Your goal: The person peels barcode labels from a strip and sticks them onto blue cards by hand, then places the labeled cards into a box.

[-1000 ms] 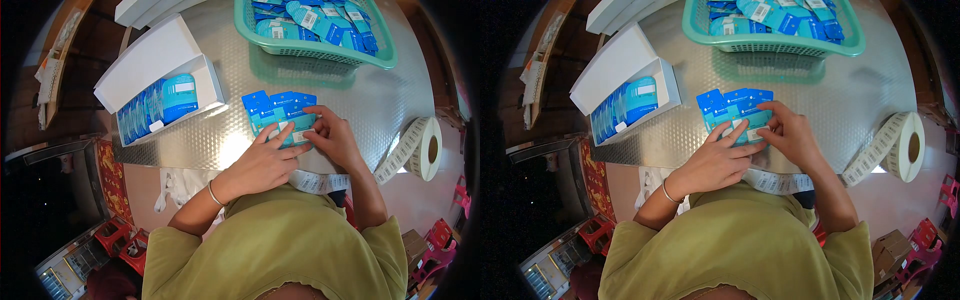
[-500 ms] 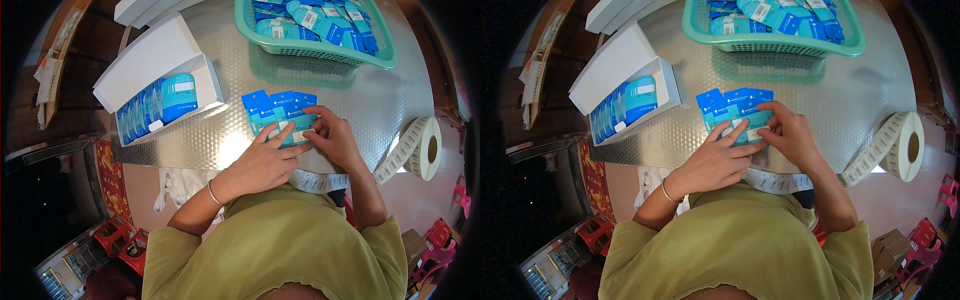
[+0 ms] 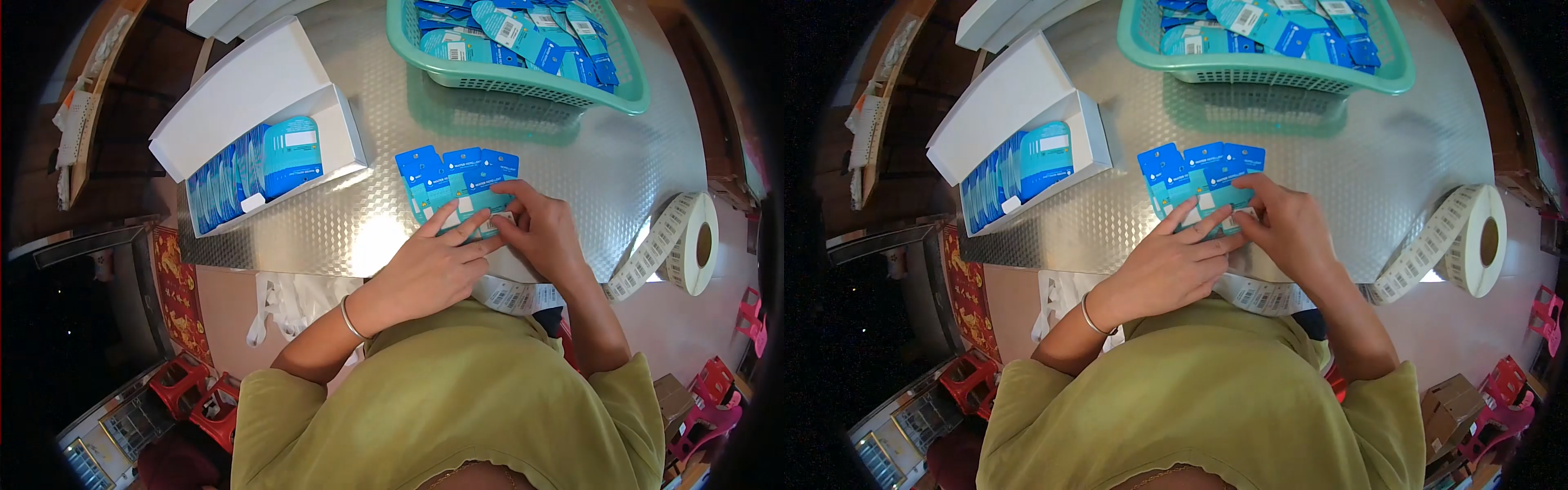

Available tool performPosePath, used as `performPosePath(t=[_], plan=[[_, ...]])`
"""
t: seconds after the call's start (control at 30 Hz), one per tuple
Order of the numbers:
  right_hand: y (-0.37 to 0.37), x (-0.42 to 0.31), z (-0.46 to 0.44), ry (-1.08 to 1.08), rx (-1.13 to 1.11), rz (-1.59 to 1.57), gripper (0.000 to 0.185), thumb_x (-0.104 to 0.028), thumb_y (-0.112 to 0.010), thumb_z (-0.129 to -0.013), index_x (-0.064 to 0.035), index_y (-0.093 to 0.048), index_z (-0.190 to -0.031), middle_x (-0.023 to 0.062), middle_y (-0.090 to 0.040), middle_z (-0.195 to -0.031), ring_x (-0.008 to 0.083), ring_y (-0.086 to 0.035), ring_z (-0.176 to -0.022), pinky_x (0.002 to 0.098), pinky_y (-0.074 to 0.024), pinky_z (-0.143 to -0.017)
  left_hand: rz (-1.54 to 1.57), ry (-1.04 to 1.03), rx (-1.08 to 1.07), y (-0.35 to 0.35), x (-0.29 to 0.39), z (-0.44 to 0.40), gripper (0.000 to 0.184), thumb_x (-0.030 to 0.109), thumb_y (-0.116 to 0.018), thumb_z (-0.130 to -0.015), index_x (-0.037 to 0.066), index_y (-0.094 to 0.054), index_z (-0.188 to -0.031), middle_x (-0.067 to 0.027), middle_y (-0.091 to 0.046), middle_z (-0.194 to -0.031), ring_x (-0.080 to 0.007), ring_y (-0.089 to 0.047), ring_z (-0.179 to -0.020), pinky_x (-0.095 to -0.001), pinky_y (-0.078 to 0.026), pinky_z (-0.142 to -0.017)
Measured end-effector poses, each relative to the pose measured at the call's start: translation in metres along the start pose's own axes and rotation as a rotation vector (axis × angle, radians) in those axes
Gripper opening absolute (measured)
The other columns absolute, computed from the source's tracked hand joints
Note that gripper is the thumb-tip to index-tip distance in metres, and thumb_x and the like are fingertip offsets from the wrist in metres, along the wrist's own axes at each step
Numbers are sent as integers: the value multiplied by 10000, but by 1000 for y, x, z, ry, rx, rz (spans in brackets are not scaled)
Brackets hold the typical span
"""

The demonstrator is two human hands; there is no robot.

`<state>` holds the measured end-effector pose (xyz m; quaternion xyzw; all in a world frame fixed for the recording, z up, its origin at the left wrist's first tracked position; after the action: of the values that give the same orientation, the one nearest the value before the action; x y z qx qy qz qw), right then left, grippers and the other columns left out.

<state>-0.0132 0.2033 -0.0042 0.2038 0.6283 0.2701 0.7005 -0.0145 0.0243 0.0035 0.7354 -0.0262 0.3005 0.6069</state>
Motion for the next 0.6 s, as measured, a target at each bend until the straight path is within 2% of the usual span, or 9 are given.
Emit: performPosePath(t=[0.27, 0.47, 0.6], plan=[[-1, -2, 2, 153, 85, 305, 338, -243, -715, -788, -171, -613, -1102, 34, -659, -733, 247, -651, -632, 369, -492, -536, -9, -7, 11, -3, 0, 1, 143, 192, -677, -770, 96, -627, -862, -16, -567, -1316, -244, -379, -1368, -498, -238, -1155], [2, -1, -1, 207, 84, 389, 394, -288, -736, -766, -167, -602, -1116, 28, -644, -715, 233, -649, -638, 367, -489, -531, -10, 0, -8, -4, -1, 2, 133, 199, -675, -777, 97, -622, -843, -12, -539, -1363, -234, -374, -1373, -508, -234, -1151], [12, 4, -7, 245, 110, 336, 436, -249, -765, -744, -142, -603, -1134, 38, -584, -662, 221, -608, -587, 355, -469, -525, -6, 3, -16, -2, 0, 1, 125, 208, -669, -792, 99, -619, -831, 5, -523, -1392, -231, -382, -1369, -509, -237, -1145]])
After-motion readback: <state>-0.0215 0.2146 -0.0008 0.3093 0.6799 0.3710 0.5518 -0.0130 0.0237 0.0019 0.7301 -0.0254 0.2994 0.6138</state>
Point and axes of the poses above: each hand's wrist, its own z-axis away from the middle knuckle, its own y-axis out of the back of the hand, x = y × z, the point moved 3 cm from there along -z, towards the middle knuckle
